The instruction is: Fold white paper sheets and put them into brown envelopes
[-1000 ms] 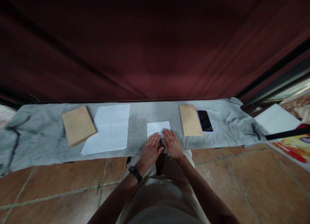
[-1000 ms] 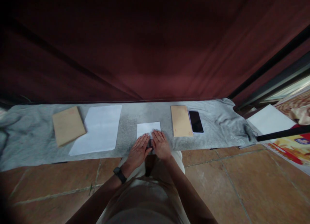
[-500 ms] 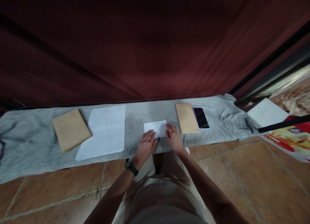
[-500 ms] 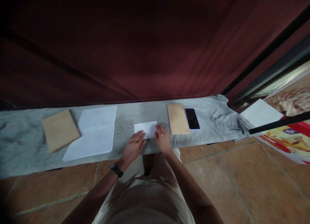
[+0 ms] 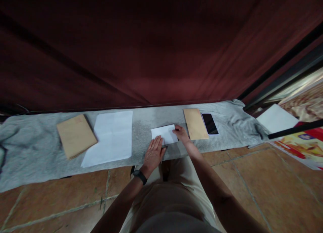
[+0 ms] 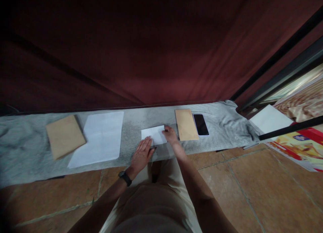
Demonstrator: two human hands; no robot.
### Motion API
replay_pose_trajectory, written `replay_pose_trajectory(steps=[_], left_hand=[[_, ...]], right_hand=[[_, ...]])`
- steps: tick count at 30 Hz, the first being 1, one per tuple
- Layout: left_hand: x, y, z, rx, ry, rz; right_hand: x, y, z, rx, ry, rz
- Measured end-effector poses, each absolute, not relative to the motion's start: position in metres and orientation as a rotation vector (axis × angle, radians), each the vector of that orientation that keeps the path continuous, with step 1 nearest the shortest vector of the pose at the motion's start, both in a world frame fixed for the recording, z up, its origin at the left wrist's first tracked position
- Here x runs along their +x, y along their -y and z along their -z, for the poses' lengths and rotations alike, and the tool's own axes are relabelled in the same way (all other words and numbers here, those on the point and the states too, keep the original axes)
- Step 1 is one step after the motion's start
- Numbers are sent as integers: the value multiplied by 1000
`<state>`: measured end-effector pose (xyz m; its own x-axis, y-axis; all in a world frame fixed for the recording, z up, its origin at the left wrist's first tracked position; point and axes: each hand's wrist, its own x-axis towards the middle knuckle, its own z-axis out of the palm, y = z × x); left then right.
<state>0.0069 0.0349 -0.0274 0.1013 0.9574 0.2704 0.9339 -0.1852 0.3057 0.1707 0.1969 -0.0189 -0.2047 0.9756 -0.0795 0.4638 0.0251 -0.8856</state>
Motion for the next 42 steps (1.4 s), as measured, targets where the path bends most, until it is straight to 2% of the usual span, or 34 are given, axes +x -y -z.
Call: replay_pose_trajectory(steps=[7,11,14,17,26,33,42], left_hand=[[-22,-63,-14,1950,-2298,-1110],[-39,-83,-37,2178,-2149,-911],[-41,-83,-39,2271,-2020,-718],[-36,-73,-37,2387,-1985,-674],[-25,-52,7,2547,-1917,-446],[-22,-33,20,2478,-1854,-420],[-9,-49,10,2303,-1927,-577]], right_hand=[[173,-194,-11,-1210,1625,-1305],[172,-191,-25,-1076,1610,-1253],[173,-183,-25,-1035,1615,-1146],[181,-174,-19,-1045,1644,-1038],[205,-149,19,-1096,2066,-618],[218,-125,41,-1086,2228,-565],[187,-132,28,-1143,2382,-374]])
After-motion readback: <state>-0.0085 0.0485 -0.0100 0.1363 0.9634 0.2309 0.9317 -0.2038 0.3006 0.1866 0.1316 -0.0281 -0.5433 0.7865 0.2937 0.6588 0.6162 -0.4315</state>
